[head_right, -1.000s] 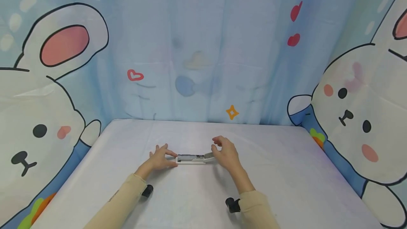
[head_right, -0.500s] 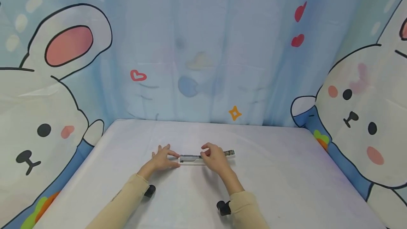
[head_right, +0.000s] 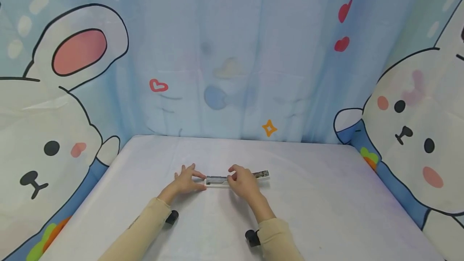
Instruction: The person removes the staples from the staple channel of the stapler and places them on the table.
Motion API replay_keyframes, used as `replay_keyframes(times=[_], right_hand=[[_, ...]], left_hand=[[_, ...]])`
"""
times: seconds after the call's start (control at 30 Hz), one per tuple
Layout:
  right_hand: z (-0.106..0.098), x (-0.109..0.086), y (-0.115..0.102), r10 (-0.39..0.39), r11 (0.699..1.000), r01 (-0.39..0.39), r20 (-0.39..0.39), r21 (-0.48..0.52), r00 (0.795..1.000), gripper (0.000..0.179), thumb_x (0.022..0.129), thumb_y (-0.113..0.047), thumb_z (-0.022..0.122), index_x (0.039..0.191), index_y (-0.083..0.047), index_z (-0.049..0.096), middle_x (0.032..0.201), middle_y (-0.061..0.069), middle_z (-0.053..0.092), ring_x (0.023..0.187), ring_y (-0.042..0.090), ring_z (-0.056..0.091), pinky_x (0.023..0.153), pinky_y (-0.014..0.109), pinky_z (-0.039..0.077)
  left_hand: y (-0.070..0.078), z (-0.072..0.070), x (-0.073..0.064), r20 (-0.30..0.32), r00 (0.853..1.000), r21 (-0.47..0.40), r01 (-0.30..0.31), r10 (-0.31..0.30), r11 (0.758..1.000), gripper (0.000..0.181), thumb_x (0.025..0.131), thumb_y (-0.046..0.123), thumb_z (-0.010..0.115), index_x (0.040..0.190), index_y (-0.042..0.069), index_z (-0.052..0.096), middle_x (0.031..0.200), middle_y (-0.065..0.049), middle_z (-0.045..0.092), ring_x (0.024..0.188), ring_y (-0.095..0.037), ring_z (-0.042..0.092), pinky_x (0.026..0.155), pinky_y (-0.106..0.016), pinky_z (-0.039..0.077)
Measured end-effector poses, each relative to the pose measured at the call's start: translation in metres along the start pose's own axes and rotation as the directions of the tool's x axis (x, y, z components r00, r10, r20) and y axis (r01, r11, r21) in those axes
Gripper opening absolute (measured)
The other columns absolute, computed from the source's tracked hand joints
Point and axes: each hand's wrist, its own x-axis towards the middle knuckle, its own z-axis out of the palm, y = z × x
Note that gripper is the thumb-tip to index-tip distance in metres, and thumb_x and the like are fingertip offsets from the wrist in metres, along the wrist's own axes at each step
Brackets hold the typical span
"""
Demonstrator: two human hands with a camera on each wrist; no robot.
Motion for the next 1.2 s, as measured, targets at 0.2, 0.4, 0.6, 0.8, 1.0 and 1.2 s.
replay_keyframes(times=[0.2, 0.4, 0.6, 0.8, 1.0, 1.2], right_hand=[[0.004, 0.002, -0.003, 0.001, 1.0, -0.001, 0.004, 0.006, 1.0, 0.022, 0.09, -0.012, 0.066, 0.108, -0.001, 0.068, 0.087, 0.009, 0.073, 0.077, 0.022, 0.069, 0.069, 0.041, 0.055], [0.009, 0.004, -0.004, 0.019, 1.0, -0.019, -0.012, 0.022, 1.0, 0.021, 0.09, -0.012, 0.066, 0.108, -0.001, 0.068, 0.086, 0.008, 0.072, 0.075, 0.018, 0.066, 0.069, 0.038, 0.055], [0.012, 0.006, -0.003, 0.051, 0.996, -0.046, -0.065, 0.078, 0.997, 0.019, 0.088, -0.01, 0.065, 0.103, 0.001, 0.069, 0.081, 0.007, 0.071, 0.071, 0.018, 0.065, 0.065, 0.037, 0.054], [0.015, 0.005, -0.007, 0.099, 0.995, -0.102, -0.143, -0.016, 0.985, 0.017, 0.084, -0.011, 0.065, 0.096, 0.0, 0.069, 0.078, 0.009, 0.07, 0.069, 0.022, 0.065, 0.06, 0.039, 0.052], [0.015, 0.008, -0.017, 0.182, 0.983, -0.18, -0.144, 0.027, 0.973, 0.019, 0.084, -0.013, 0.064, 0.095, 0.001, 0.069, 0.076, 0.01, 0.068, 0.063, 0.02, 0.061, 0.053, 0.034, 0.047], [0.017, 0.01, -0.023, 0.232, 0.973, -0.231, -0.136, 0.023, 0.963, 0.022, 0.084, -0.014, 0.065, 0.096, 0.004, 0.066, 0.078, 0.012, 0.067, 0.066, 0.024, 0.061, 0.056, 0.038, 0.048]], left_hand=[[-0.001, 0.0, 0.0, -0.007, 1.0, 0.0, 0.0, 0.0, 1.0, 0.028, 0.078, 0.024, 0.083, 0.103, 0.013, 0.078, 0.156, -0.03, 0.025, 0.143, -0.057, 0.002, 0.108, -0.074, 0.0], [-0.002, -0.001, 0.002, -0.008, 1.0, 0.007, -0.001, 0.001, 1.0, 0.028, 0.078, 0.025, 0.083, 0.104, 0.014, 0.078, 0.156, -0.03, 0.025, 0.143, -0.057, 0.001, 0.108, -0.074, 0.0], [-0.002, -0.001, 0.001, -0.005, 1.0, -0.005, -0.001, 0.001, 1.0, 0.028, 0.078, 0.024, 0.083, 0.104, 0.013, 0.078, 0.156, -0.03, 0.025, 0.144, -0.056, 0.001, 0.108, -0.074, -0.001], [0.002, 0.001, -0.001, -0.003, 1.0, -0.004, -0.012, 0.012, 1.0, 0.029, 0.079, 0.024, 0.082, 0.105, 0.012, 0.077, 0.156, -0.03, 0.025, 0.143, -0.057, 0.001, 0.108, -0.074, -0.001], [0.002, 0.0, -0.001, -0.01, 1.0, 0.003, -0.002, 0.002, 1.0, 0.028, 0.08, 0.025, 0.082, 0.105, 0.013, 0.078, 0.156, -0.029, 0.025, 0.144, -0.056, 0.002, 0.109, -0.073, 0.0], [-0.001, 0.0, 0.0, -0.006, 1.0, -0.002, -0.006, 0.006, 1.0, 0.029, 0.079, 0.025, 0.083, 0.105, 0.014, 0.078, 0.156, -0.029, 0.026, 0.143, -0.057, 0.003, 0.108, -0.074, 0.0]])
